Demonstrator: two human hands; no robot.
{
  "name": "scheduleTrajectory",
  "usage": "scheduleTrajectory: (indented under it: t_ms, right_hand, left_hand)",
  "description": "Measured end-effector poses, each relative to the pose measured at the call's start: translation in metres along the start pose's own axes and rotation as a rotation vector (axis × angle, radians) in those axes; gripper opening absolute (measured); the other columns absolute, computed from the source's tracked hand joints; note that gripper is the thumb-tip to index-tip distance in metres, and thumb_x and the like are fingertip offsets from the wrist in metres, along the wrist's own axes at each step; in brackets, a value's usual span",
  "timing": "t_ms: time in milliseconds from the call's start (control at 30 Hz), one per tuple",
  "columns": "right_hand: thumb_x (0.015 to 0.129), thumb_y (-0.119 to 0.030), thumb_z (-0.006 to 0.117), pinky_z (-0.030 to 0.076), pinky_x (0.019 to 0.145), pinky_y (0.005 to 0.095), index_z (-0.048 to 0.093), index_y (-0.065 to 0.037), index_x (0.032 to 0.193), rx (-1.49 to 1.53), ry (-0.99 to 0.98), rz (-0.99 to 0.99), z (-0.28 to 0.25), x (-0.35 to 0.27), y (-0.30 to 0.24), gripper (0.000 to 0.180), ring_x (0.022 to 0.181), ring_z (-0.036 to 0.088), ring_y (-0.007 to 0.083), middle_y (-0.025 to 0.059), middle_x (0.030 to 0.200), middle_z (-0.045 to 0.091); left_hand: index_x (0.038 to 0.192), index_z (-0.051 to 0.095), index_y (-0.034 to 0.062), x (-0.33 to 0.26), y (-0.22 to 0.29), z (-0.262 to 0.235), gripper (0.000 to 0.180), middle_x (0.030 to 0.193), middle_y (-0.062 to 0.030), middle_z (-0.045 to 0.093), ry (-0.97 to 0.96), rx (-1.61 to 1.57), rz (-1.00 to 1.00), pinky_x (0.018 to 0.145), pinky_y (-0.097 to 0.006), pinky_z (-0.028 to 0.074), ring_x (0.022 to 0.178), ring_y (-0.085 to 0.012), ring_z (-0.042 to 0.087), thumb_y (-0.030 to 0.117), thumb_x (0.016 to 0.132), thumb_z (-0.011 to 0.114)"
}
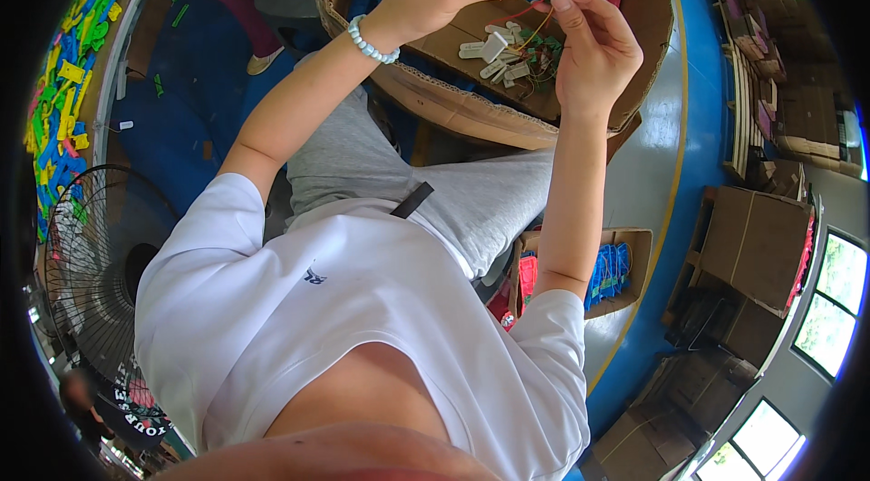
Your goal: Assembling electronic components into plastic toy housings.
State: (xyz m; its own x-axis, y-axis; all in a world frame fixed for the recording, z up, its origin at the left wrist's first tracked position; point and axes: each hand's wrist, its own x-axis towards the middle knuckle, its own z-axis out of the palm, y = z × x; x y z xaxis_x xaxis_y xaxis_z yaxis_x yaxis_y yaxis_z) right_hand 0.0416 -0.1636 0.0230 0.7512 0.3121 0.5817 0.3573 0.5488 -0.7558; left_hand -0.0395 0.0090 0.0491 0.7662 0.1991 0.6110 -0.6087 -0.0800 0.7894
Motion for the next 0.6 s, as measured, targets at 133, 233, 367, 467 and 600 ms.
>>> scheduleTrajectory:
  t_ms: [133, 233, 367, 467, 600]
  right_hand:
    - [0.091, 0.008, 0.063, 0.062, 0.085, 0.0385, 0.067, 0.010, 0.102, -0.024, -0.003, 0.103, 0.004, 0.002, -0.003, 0.012, 0.086, 0.069, 0.0224, 0.0171, 0.096, 0.069]
    - [0.093, 0.005, 0.062, 0.062, 0.085, 0.0380, 0.065, 0.010, 0.104, -0.033, 0.007, 0.165, 0.006, 0.001, 0.001, 0.013, 0.087, 0.069, 0.0219, 0.0152, 0.097, 0.068]
    - [0.095, -0.002, 0.061, 0.060, 0.082, 0.0342, 0.063, 0.008, 0.107, -0.198, 0.036, 0.224, 0.004, 0.004, 0.006, 0.015, 0.089, 0.068, 0.0181, 0.0109, 0.096, 0.066]
    - [0.096, -0.006, 0.062, 0.058, 0.081, 0.0314, 0.064, 0.006, 0.106, -0.329, 0.081, 0.239, -0.004, 0.008, -0.011, 0.016, 0.090, 0.065, 0.0147, 0.0082, 0.096, 0.066]
    - [0.095, -0.010, 0.066, 0.053, 0.076, 0.0254, 0.065, 0.005, 0.107, -0.314, 0.008, 0.236, 0.013, 0.004, -0.008, 0.020, 0.084, 0.062, 0.0105, 0.0060, 0.097, 0.067]
  left_hand:
    - [0.115, 0.059, 0.0031, -0.004, 0.010, -0.005, 0.035, 0.095, -0.0051, 0.069, 0.045, 0.185, -0.104, 0.081, -0.029, 0.053, 0.089, -0.0143, 0.067, 0.011, 0.085, 0.076]
    - [0.114, 0.059, 0.0034, -0.007, 0.006, -0.001, 0.034, 0.094, -0.0055, 0.069, 0.114, 0.288, -0.071, 0.079, -0.029, 0.053, 0.087, -0.0149, 0.067, 0.012, 0.085, 0.076]
    - [0.116, 0.059, 0.0021, -0.005, -0.031, 0.005, 0.038, 0.104, -0.0059, 0.068, 0.140, 0.194, -0.047, 0.083, -0.029, 0.052, 0.095, -0.0129, 0.065, 0.016, 0.086, 0.077]
    - [0.121, 0.057, -0.0002, 0.004, -0.047, 0.012, 0.037, 0.115, -0.0051, 0.064, 0.077, 0.057, -0.020, 0.088, -0.028, 0.049, 0.104, -0.0105, 0.060, 0.023, 0.095, 0.068]
    - [0.135, 0.052, -0.0002, -0.001, -0.061, 0.011, 0.045, 0.122, -0.0045, 0.061, 0.172, -0.288, -0.172, 0.093, -0.024, 0.047, 0.109, -0.0100, 0.057, 0.034, 0.107, 0.042]
